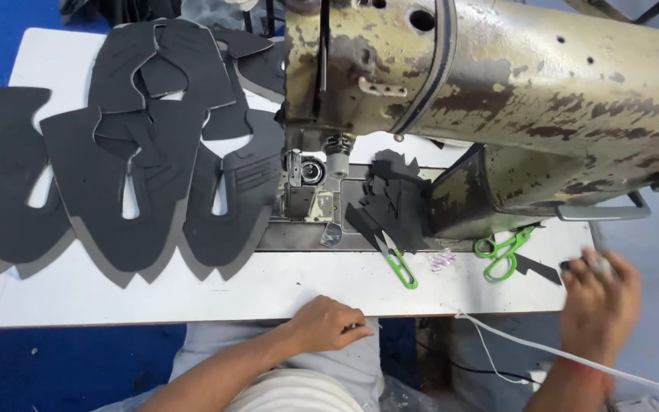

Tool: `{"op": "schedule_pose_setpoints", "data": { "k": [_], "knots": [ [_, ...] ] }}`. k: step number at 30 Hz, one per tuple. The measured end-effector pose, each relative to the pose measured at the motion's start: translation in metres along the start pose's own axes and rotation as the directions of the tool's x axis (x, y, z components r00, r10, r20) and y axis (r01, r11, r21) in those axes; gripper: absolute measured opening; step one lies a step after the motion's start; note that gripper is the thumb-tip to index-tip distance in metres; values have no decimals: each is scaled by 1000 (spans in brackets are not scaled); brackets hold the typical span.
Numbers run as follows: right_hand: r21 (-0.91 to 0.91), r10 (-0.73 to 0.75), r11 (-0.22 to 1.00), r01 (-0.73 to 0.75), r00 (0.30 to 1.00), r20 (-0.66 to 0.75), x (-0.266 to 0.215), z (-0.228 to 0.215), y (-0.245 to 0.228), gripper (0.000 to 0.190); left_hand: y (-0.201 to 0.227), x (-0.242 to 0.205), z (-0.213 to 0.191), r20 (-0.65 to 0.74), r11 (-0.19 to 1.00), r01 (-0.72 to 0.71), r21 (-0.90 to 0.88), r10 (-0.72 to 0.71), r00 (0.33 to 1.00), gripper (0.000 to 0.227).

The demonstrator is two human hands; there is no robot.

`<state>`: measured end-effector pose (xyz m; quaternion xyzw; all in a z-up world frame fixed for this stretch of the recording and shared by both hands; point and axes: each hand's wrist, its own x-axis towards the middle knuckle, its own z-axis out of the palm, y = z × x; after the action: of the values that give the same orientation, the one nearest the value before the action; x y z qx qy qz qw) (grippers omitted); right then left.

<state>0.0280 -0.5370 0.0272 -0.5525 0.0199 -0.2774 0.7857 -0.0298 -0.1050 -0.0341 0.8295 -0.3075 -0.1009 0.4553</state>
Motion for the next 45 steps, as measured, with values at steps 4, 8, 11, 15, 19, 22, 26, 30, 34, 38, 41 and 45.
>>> {"op": "schedule_pose_setpoints", "data": {
  "k": [4,8,11,15,19,22,26,30,34,38,41,45],
  "knots": [
    [-150,428,888,-435,900,-79,103,-70,102,20,-2,-2,4,-15,999,5,35,-4,1000,31],
    [-644,408,664,-380,906,-113,177,-117,175,17,0,-5,6,-93,998,-36,53,41,995,32],
    [-811,452,557,-178,884,117,181,-89,161,24,-2,-4,5,-101,992,-50,118,62,993,33],
    [-891,469,450,-58,865,181,192,-117,190,38,-1,-3,4,-57,998,2,65,2,998,35],
    [-856,340,507,105,888,310,207,-162,231,35,-6,-3,6,-44,997,-8,73,12,999,38],
    [-776,111,311,549,790,603,208,-157,230,41,-7,-2,9,-50,994,-42,105,47,998,39],
    [-772,15,273,573,800,600,181,-107,206,43,-8,-2,8,3,999,4,48,-4,1000,40],
    [-715,-53,634,295,939,340,146,-27,165,38,-10,-1,9,24,999,6,43,-7,1000,38],
    [-619,-29,769,163,975,221,153,-57,172,33,-6,-3,8,14,998,8,58,-9,1000,40],
    [-667,384,713,-217,916,112,162,-113,173,25,-6,-3,8,-18,998,-17,52,18,1000,40],
    [-637,429,735,-232,887,171,172,-145,187,30,-5,-3,8,-24,997,-16,75,18,1000,39],
    [-686,439,697,-209,880,179,177,-142,188,17,-7,-3,7,-20,999,-9,49,10,1000,40]
  ]
}}
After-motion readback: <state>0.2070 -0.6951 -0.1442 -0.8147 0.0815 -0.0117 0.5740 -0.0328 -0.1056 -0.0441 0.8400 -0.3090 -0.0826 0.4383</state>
